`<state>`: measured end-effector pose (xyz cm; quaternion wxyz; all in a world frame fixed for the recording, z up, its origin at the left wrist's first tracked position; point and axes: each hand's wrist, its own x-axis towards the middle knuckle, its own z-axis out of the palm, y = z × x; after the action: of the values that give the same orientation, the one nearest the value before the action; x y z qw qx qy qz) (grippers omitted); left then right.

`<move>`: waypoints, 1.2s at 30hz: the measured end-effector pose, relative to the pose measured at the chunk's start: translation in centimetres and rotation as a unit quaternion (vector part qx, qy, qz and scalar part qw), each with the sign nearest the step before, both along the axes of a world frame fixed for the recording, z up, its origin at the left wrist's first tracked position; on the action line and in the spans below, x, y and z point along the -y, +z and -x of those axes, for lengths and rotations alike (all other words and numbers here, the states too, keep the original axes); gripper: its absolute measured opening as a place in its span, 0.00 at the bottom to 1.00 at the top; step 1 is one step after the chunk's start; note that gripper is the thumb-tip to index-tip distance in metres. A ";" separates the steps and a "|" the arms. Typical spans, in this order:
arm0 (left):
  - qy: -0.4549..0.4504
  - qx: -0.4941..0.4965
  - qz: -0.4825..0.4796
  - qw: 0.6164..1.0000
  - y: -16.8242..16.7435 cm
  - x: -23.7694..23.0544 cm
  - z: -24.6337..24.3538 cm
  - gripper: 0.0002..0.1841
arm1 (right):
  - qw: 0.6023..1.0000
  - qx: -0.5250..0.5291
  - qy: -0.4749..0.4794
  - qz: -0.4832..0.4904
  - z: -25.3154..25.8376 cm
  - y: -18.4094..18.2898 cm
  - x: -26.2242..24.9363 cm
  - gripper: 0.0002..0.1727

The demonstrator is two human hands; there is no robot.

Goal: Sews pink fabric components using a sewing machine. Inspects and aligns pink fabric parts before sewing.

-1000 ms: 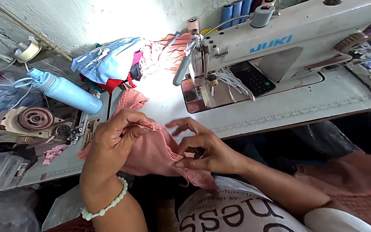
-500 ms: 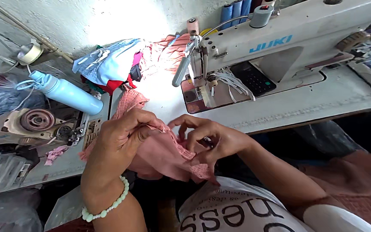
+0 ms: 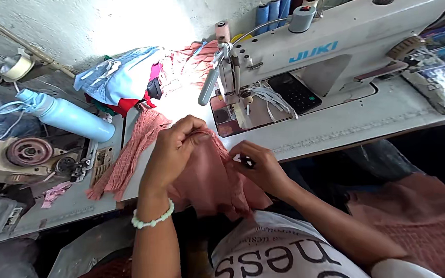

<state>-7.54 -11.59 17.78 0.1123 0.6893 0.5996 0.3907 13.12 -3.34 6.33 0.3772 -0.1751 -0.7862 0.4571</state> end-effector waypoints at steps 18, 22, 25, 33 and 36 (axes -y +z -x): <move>0.017 0.064 0.053 0.996 -1.5 -3.5 -0.4 0.05 | 0.969 -0.097 0.063 0.220 0.8 1.8 -0.5 0.01; 0.017 0.092 0.047 0.994 -1.4 -3.3 -0.2 0.06 | 0.977 -0.064 0.009 0.206 1.3 1.0 -1.9 0.07; 0.013 0.104 0.046 0.993 -1.5 -3.1 -0.1 0.06 | 0.984 -0.073 -0.002 0.161 1.7 0.7 -2.2 0.07; 0.025 0.104 0.039 0.993 -1.5 -2.9 -0.2 0.05 | 0.983 -0.059 -0.007 0.176 2.5 1.7 -2.1 0.09; 0.023 0.111 0.037 0.993 -1.5 -2.6 -0.2 0.04 | 0.985 -0.064 -0.002 0.160 2.8 1.4 -2.5 0.09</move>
<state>-7.37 -8.97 16.31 0.1950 0.6232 0.6130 0.4448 10.31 -0.88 7.69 0.3946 -0.2056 -0.6770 0.5862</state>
